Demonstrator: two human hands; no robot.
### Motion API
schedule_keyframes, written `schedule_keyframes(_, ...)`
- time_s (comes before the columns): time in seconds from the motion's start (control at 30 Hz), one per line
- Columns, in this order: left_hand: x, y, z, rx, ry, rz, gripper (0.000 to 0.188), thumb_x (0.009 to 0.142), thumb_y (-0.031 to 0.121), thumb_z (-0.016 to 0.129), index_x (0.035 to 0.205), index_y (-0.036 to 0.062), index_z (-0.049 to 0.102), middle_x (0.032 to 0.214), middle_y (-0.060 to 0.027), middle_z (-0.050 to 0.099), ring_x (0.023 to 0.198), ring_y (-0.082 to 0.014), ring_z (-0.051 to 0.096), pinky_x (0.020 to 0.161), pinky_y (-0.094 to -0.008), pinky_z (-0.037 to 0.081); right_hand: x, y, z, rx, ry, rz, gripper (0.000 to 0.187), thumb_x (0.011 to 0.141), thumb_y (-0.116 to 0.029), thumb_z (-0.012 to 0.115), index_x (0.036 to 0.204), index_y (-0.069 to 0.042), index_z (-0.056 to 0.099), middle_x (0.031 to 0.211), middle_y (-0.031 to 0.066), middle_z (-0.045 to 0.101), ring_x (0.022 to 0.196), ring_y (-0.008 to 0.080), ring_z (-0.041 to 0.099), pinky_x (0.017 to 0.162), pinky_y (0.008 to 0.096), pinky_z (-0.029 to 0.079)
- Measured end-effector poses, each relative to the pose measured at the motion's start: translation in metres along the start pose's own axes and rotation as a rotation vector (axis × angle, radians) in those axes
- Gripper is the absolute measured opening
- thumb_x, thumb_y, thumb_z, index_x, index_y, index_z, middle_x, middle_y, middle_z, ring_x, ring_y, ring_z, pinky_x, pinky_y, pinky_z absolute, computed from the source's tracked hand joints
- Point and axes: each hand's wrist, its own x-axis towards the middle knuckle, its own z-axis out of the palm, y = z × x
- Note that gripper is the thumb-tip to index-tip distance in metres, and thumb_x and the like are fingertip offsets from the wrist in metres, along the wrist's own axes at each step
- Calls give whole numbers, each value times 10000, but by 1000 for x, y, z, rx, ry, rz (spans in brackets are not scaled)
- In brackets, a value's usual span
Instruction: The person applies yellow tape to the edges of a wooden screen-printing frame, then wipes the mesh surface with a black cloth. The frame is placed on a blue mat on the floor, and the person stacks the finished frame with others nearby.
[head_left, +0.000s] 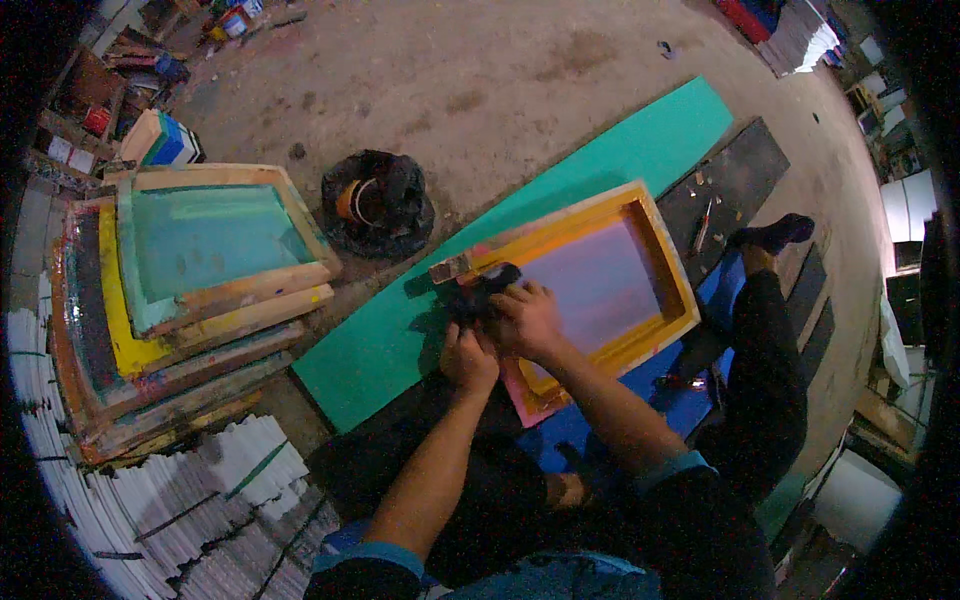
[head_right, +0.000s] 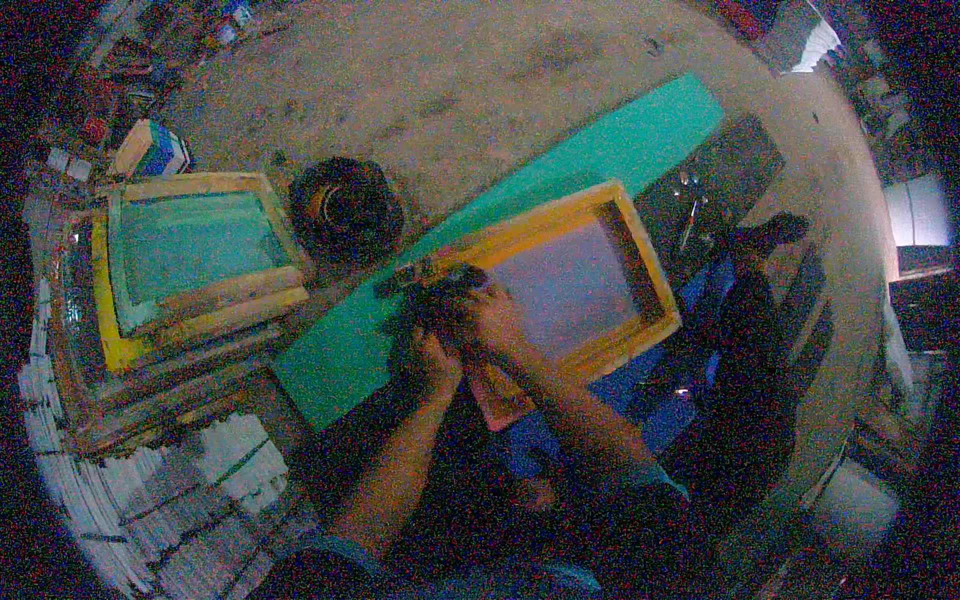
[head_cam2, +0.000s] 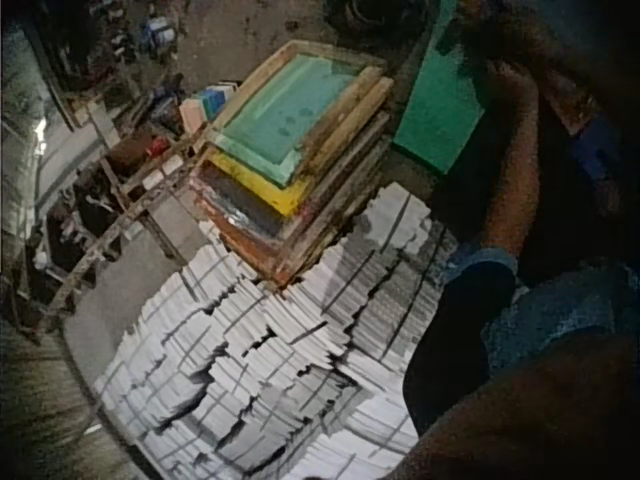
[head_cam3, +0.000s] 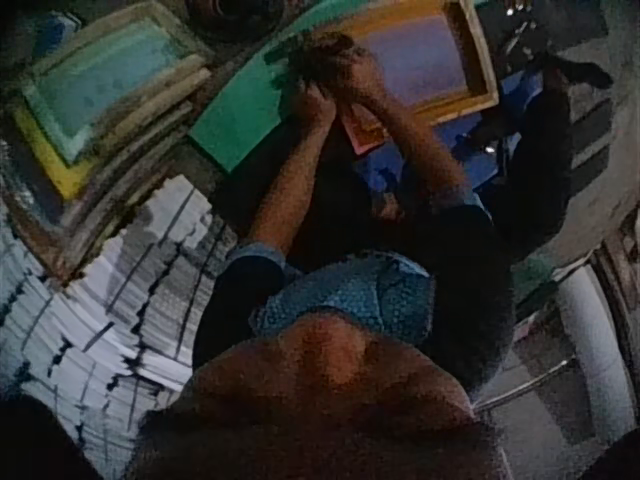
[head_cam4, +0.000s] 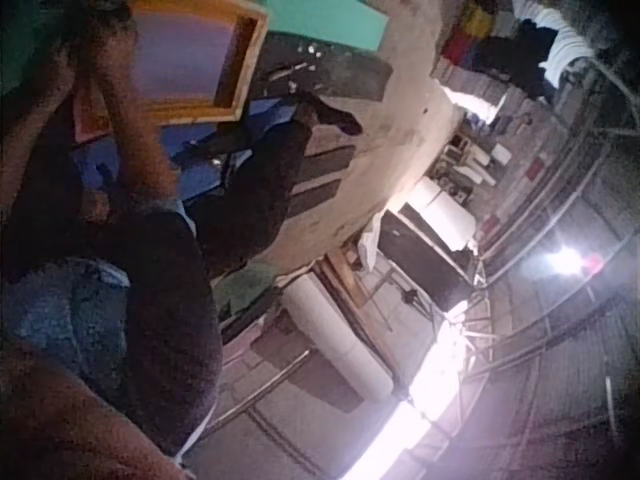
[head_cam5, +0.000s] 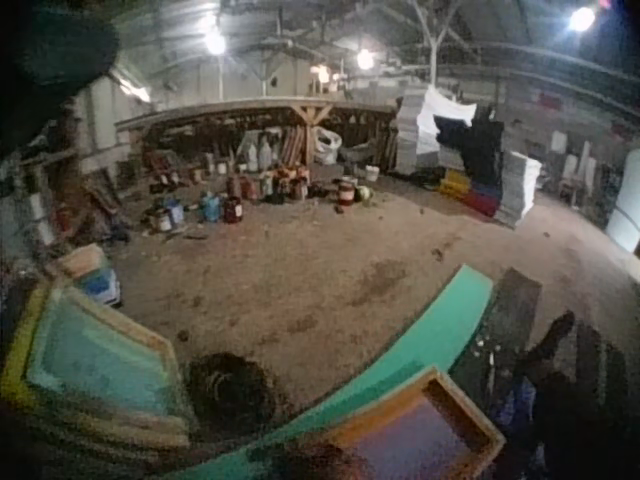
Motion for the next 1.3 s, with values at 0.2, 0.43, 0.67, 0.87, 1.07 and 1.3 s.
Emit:
schedule_keyframes(0.2,-7,-9,4,43,82,-14,328,977,289,512,1065,2,645,1217,-262,600,957,-448,640,779,-509,526,33,-21,-30,195,358,266,310,811,-144,643,1106,-70,702,1044,173,621,960,385,564,836,451,466)
schedule_keyframes(0.43,8,-14,19,90,160,101,320,976,283,519,1042,1,655,1155,-228,616,918,-427,644,764,-499,531,66,32,5,326,230,562,231,804,-118,677,1022,-61,731,895,161,640,887,377,585,831,444,487)
schedule_keyframes(0.67,8,-13,18,9,152,17,287,980,265,514,1007,16,653,1105,-181,625,834,-388,648,688,-491,534,69,15,40,270,285,227,179,779,-121,673,940,-58,720,895,153,660,881,381,595,781,467,470)
schedule_keyframes(0.87,4,-34,41,141,260,133,300,973,295,532,961,27,666,1181,-213,619,882,-417,652,728,-492,540,70,23,26,183,152,293,224,737,-65,637,951,-67,701,971,152,667,908,378,610,794,467,487)
schedule_keyframes(1.07,9,-16,21,122,163,82,339,987,280,486,927,-11,649,1101,-215,628,951,-416,624,766,-479,531,72,55,14,245,385,218,227,741,-71,672,965,-53,698,957,167,662,927,380,623,823,464,493)
schedule_keyframes(1.3,8,-1,6,79,81,11,347,992,260,459,1015,-25,655,1113,-195,609,942,-415,617,765,-490,520,69,178,-71,98,573,708,238,753,-72,672,981,-16,708,924,194,699,901,386,669,815,453,517)
